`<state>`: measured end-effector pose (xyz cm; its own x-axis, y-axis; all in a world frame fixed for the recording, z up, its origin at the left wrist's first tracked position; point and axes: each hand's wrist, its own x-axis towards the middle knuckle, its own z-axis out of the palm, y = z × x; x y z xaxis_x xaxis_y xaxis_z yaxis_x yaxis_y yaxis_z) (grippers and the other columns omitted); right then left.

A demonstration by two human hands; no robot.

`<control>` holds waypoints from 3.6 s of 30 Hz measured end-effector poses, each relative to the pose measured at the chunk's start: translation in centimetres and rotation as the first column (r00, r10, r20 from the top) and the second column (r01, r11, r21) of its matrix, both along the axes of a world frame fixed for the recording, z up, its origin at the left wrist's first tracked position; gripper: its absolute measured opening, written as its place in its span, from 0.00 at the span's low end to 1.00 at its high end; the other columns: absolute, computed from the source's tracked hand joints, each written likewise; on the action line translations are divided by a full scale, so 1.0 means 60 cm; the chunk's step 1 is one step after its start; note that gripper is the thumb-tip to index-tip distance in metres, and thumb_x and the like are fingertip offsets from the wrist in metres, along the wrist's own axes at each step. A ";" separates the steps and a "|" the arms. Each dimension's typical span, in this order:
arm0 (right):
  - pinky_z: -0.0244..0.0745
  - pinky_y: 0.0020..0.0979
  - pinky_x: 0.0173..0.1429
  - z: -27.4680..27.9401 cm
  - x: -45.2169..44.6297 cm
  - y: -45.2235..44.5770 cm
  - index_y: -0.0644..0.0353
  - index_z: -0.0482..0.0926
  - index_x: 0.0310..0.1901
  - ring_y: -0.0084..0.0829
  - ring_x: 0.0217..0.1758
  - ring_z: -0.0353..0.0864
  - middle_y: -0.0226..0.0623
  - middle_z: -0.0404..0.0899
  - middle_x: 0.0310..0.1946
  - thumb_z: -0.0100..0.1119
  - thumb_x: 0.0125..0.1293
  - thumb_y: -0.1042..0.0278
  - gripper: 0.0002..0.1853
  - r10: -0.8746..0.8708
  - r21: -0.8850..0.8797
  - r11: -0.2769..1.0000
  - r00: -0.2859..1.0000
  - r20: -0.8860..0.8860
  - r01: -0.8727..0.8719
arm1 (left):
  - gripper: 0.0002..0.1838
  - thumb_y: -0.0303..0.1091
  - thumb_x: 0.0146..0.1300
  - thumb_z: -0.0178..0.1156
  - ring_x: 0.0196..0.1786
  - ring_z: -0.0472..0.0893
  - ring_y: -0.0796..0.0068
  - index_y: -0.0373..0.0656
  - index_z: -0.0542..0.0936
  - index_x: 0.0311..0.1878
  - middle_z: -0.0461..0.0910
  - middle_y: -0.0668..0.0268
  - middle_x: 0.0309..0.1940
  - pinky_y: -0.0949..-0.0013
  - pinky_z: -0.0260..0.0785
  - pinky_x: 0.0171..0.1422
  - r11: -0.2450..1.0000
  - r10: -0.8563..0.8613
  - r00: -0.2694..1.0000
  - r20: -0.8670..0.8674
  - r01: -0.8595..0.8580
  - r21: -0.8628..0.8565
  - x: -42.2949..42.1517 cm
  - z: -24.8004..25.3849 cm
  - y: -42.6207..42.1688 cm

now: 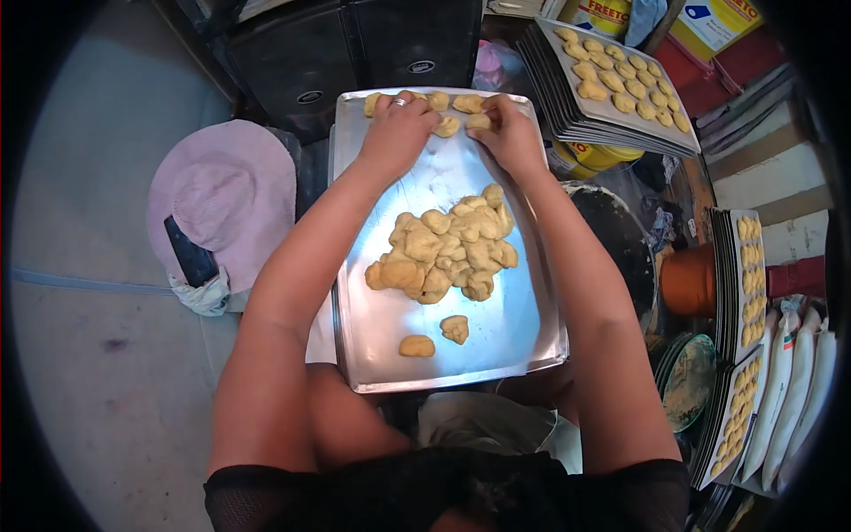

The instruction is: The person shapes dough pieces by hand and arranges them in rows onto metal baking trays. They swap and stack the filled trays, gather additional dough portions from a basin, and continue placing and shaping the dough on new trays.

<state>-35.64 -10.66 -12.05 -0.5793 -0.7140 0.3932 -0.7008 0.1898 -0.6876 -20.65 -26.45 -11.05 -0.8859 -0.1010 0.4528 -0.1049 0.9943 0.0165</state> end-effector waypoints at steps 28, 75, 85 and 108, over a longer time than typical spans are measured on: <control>0.73 0.39 0.58 0.027 0.029 0.072 0.59 0.82 0.47 0.43 0.54 0.78 0.44 0.77 0.47 0.69 0.57 0.61 0.18 -0.023 0.091 0.996 0.999 0.023 0.020 | 0.16 0.39 0.62 0.64 0.44 0.80 0.60 0.41 0.82 0.49 0.80 0.63 0.40 0.60 0.71 0.51 0.847 -0.190 0.951 0.244 0.034 0.530 0.067 0.057 0.064; 0.73 0.27 0.50 0.061 0.099 0.113 0.61 0.83 0.45 0.23 0.40 0.78 0.29 0.82 0.34 0.67 0.64 0.61 0.14 0.408 0.305 0.657 0.665 0.626 -0.690 | 0.13 0.38 0.63 0.61 0.67 0.70 0.62 0.46 0.82 0.49 0.78 0.66 0.58 0.52 0.53 0.71 0.986 -0.140 0.987 -0.075 0.146 0.085 0.071 0.008 0.017; 0.75 0.27 0.42 -0.009 0.042 0.058 0.64 0.81 0.46 0.24 0.34 0.80 0.34 0.83 0.30 0.65 0.65 0.67 0.12 0.005 0.063 0.998 0.964 0.266 -0.023 | 0.16 0.35 0.58 0.62 0.62 0.72 0.64 0.46 0.81 0.50 0.79 0.68 0.53 0.54 0.53 0.66 0.980 -0.183 0.981 0.059 0.177 0.089 0.033 0.016 0.036; 0.76 0.39 0.52 0.024 0.037 0.156 0.59 0.81 0.48 0.44 0.46 0.81 0.46 0.79 0.44 0.74 0.50 0.56 0.25 -0.112 0.280 0.958 0.979 0.173 0.060 | 0.11 0.36 0.60 0.62 0.48 0.77 0.65 0.46 0.81 0.46 0.78 0.66 0.40 0.58 0.65 0.55 0.995 -0.095 0.995 -0.021 0.095 0.024 0.017 0.037 0.104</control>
